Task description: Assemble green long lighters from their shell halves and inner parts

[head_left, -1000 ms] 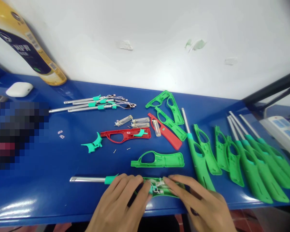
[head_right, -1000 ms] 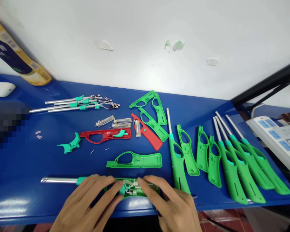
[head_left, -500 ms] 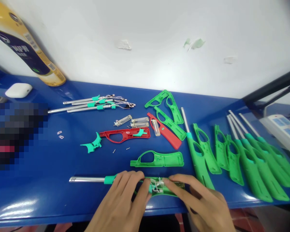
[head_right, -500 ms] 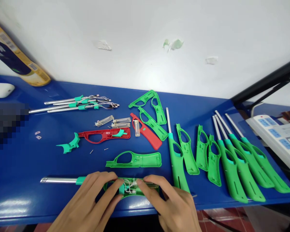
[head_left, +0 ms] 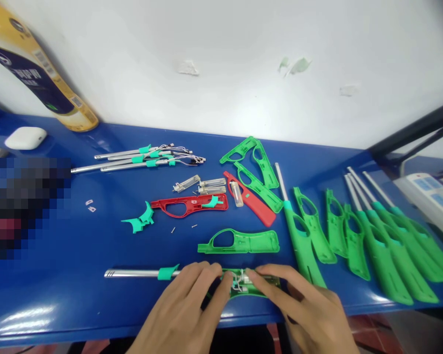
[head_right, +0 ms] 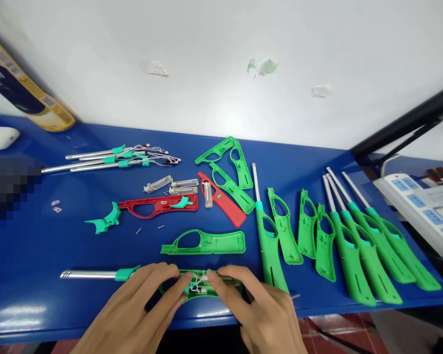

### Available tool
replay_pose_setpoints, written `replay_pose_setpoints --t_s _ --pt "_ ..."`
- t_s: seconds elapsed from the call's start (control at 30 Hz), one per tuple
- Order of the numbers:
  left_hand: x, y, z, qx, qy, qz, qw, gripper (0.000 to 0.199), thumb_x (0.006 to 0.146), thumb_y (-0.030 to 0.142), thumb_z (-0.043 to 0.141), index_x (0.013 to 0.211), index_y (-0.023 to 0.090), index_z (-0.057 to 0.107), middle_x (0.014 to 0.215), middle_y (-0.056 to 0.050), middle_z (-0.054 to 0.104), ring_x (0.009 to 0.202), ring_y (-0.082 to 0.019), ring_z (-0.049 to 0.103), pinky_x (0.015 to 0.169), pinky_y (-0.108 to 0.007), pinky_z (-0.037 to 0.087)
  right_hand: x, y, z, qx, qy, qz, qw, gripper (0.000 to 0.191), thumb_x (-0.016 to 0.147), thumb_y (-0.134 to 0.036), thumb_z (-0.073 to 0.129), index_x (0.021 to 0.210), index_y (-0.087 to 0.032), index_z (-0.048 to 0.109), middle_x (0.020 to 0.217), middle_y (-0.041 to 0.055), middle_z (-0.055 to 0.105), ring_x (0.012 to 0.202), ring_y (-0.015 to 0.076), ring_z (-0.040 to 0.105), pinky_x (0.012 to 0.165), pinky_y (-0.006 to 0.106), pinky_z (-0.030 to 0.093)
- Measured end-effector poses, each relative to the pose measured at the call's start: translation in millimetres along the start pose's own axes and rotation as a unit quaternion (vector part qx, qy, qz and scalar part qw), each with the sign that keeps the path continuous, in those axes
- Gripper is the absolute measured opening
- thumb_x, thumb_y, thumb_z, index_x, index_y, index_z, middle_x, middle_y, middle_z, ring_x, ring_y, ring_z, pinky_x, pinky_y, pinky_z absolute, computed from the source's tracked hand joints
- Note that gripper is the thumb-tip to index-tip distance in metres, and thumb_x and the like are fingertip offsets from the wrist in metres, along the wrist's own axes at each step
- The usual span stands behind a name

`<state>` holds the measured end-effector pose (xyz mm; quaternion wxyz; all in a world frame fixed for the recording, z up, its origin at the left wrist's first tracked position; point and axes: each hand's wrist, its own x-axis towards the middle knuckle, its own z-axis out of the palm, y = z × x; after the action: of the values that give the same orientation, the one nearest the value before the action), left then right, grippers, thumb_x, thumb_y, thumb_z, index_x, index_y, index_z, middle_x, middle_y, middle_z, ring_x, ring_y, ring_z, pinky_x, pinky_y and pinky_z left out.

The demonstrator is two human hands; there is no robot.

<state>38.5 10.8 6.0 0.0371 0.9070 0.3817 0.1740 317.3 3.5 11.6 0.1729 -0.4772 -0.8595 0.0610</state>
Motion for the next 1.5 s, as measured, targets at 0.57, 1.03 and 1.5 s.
replay_pose_setpoints --t_s 0.57,1.03,1.5 --pt "11 3 1.1 -0.055 0.010 -0.026 0.998 0.045 0.106 0.018 0.038 0.143 0.026 0.062 0.123 -0.011 0.062 0.108 -0.027 0.058 0.093 -0.045 0.054 6 -2 -4 0.054 -0.012 0.007 0.998 0.072 0.087 0.005 0.040 0.146 -0.031 0.061 0.124 0.0028 0.072 0.074 0.0033 0.070 0.065 0.012 0.054" --pt "-1 2 2.7 -0.036 0.020 -0.027 0.999 0.050 0.106 0.014 0.036 0.150 0.027 0.056 0.126 -0.010 0.063 0.120 -0.027 0.059 0.100 -0.045 0.057 4 -5 -6 0.058 -0.035 0.013 0.998 0.081 0.083 0.006 0.038 0.152 -0.032 0.054 0.130 0.0016 0.071 0.086 0.0060 0.076 0.072 0.015 0.059" --pt "-11 1 6.6 -0.090 0.140 -0.099 0.981 0.031 0.099 0.011 0.067 0.129 0.015 0.067 0.118 -0.009 0.068 0.119 -0.019 0.060 0.111 -0.038 0.050 9 -14 1 0.125 0.005 0.016 0.992 0.053 0.093 0.002 0.038 0.128 -0.026 0.066 0.127 -0.0005 0.075 0.105 0.0079 0.076 0.086 0.016 0.060"
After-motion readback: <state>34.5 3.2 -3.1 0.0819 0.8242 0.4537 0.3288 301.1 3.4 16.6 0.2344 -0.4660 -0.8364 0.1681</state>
